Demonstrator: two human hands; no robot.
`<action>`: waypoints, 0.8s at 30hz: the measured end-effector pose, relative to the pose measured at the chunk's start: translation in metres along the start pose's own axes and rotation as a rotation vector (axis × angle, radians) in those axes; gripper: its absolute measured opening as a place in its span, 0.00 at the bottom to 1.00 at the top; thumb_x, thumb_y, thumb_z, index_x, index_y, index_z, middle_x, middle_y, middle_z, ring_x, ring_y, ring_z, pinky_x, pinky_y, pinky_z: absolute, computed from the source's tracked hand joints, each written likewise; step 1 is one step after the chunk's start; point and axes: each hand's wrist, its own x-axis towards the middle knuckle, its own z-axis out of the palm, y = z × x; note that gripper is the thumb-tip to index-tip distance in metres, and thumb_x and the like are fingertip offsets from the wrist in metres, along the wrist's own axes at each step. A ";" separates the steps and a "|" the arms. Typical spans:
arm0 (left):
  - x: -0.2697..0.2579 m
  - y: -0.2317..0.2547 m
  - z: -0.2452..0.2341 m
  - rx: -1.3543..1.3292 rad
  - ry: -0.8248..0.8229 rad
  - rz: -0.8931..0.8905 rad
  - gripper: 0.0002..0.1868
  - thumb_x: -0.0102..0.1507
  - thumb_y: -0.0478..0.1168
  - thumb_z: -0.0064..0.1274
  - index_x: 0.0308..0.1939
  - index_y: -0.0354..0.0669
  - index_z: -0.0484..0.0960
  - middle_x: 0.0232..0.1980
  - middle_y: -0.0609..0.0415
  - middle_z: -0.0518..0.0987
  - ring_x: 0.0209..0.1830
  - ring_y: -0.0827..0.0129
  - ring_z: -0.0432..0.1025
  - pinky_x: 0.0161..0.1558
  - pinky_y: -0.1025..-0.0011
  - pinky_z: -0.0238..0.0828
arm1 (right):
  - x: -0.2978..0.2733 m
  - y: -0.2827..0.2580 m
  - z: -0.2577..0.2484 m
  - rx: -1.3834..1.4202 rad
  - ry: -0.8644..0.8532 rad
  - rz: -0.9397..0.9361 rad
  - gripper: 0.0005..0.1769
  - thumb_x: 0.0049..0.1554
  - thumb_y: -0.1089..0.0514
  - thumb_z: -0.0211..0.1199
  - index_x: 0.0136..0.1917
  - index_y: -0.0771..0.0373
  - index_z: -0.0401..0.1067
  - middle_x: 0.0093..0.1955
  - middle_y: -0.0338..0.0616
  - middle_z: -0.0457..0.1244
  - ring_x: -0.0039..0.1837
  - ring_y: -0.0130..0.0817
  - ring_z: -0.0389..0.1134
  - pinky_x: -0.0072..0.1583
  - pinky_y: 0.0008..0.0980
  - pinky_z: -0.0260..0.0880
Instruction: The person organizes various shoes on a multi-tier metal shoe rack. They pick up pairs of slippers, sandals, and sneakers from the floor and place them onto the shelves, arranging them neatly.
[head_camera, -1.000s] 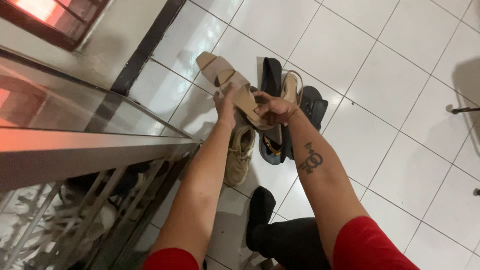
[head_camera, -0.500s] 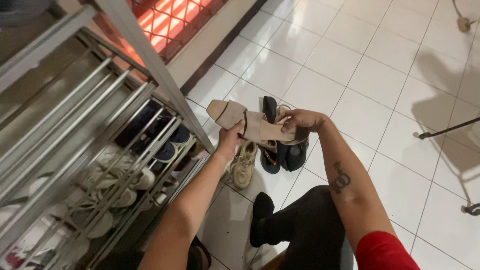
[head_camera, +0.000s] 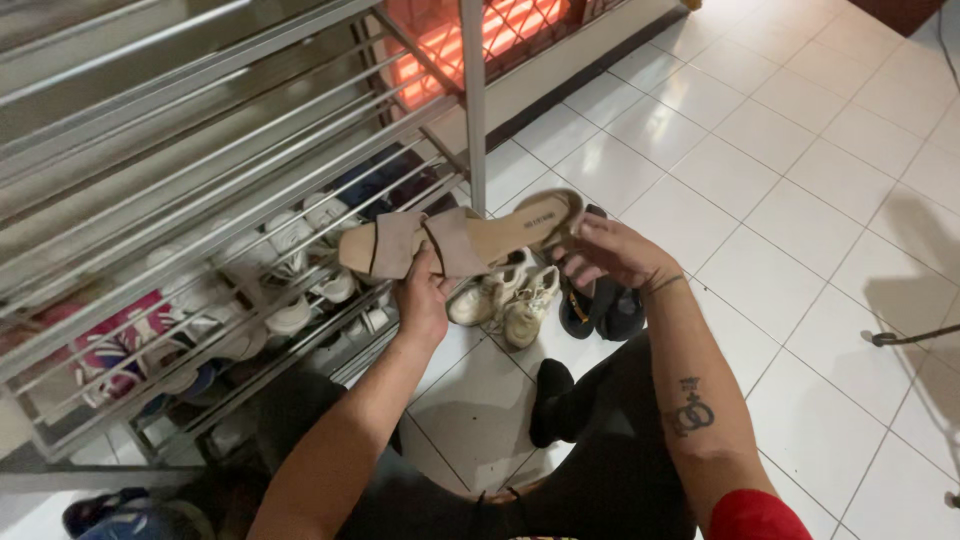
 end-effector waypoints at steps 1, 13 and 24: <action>0.000 0.004 -0.006 -0.040 0.054 0.003 0.31 0.63 0.47 0.58 0.67 0.44 0.68 0.66 0.52 0.73 0.67 0.59 0.70 0.67 0.53 0.68 | 0.007 0.004 0.010 -0.021 -0.057 0.006 0.27 0.61 0.49 0.62 0.67 0.64 0.62 0.56 0.57 0.66 0.49 0.37 0.74 0.48 0.32 0.78; 0.012 0.029 -0.065 -0.148 0.232 0.090 0.36 0.60 0.48 0.60 0.70 0.43 0.66 0.67 0.51 0.74 0.68 0.57 0.70 0.68 0.53 0.65 | 0.132 0.085 0.107 -0.010 0.303 0.077 0.22 0.65 0.44 0.62 0.57 0.66 0.72 0.43 0.47 0.63 0.42 0.35 0.67 0.42 0.34 0.68; 0.033 0.025 -0.083 -0.041 0.341 0.045 0.23 0.66 0.49 0.60 0.60 0.40 0.77 0.51 0.51 0.75 0.48 0.65 0.71 0.47 0.65 0.69 | 0.186 0.093 0.095 0.310 0.521 -0.158 0.15 0.61 0.54 0.55 0.57 0.67 0.69 0.47 0.45 0.64 0.44 0.34 0.67 0.48 0.36 0.70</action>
